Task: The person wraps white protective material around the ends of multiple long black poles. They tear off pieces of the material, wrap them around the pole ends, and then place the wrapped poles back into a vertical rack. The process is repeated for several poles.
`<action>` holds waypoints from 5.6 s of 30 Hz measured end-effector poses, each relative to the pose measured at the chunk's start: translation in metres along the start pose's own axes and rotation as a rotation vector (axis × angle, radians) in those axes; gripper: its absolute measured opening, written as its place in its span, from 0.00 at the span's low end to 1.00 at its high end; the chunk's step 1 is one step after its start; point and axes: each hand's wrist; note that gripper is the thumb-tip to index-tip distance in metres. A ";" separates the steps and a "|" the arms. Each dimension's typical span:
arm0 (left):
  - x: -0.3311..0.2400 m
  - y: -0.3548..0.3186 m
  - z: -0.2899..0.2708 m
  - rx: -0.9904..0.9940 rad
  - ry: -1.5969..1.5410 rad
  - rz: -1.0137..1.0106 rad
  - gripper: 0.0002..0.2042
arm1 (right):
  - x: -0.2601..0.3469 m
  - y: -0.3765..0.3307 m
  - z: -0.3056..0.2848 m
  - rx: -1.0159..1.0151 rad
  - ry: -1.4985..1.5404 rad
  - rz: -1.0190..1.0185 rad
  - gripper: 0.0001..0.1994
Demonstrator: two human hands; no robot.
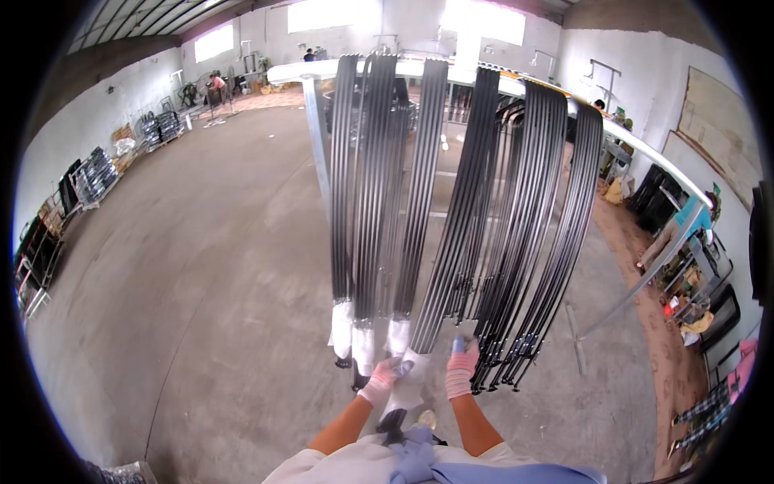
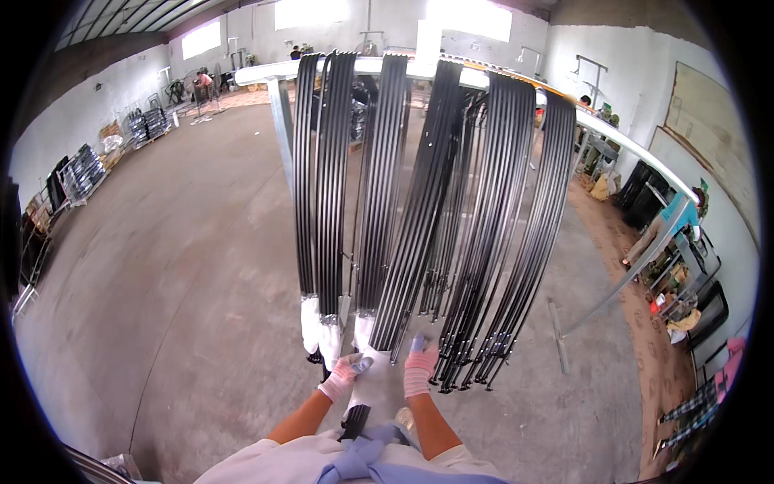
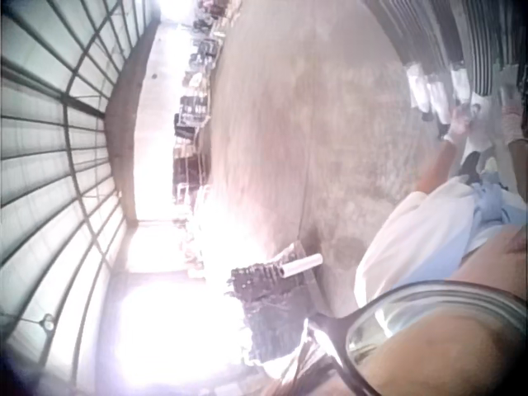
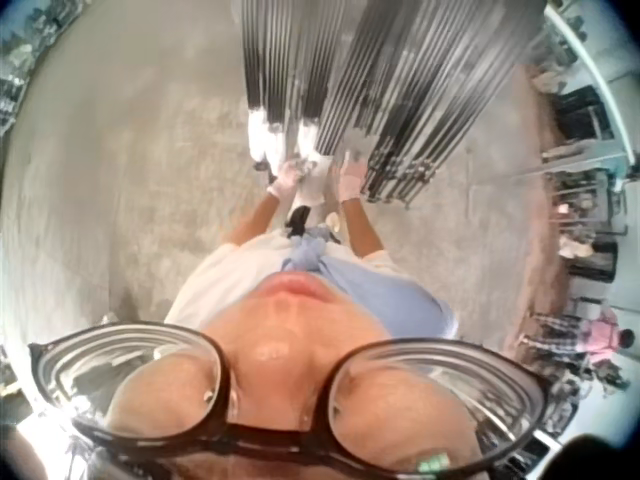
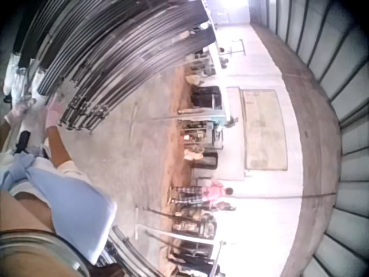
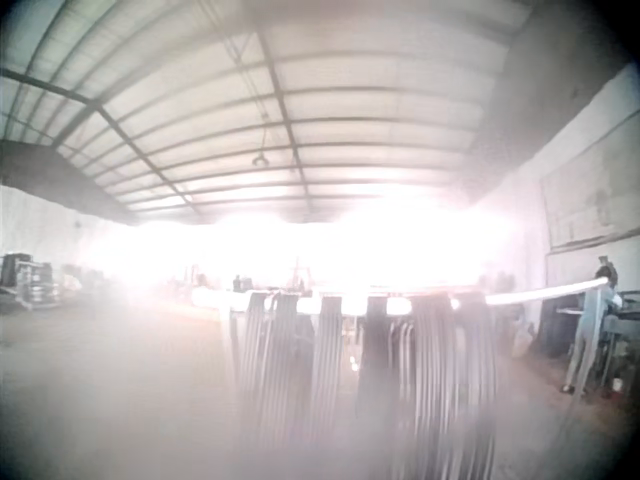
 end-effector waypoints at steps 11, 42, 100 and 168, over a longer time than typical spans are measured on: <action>0.004 0.011 -0.002 -0.133 0.029 0.056 0.25 | 0.434 0.180 0.079 0.008 -0.010 -0.875 0.24; 0.003 0.004 0.042 0.003 -0.290 0.218 0.20 | 0.032 -0.050 -0.051 0.858 0.987 0.644 0.21; -0.056 -0.025 0.097 -0.580 0.476 0.382 0.10 | 0.082 -0.050 -0.082 0.660 0.321 0.424 0.26; -0.032 -0.011 0.029 0.288 -0.046 0.333 0.23 | 0.036 0.006 -0.017 0.433 0.319 0.612 0.07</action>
Point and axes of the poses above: each hand's wrist, its own y-axis towards the middle knuckle, its own z-axis out of the palm, x = y × z, and after that the axes turned 10 degrees about z, right-handed
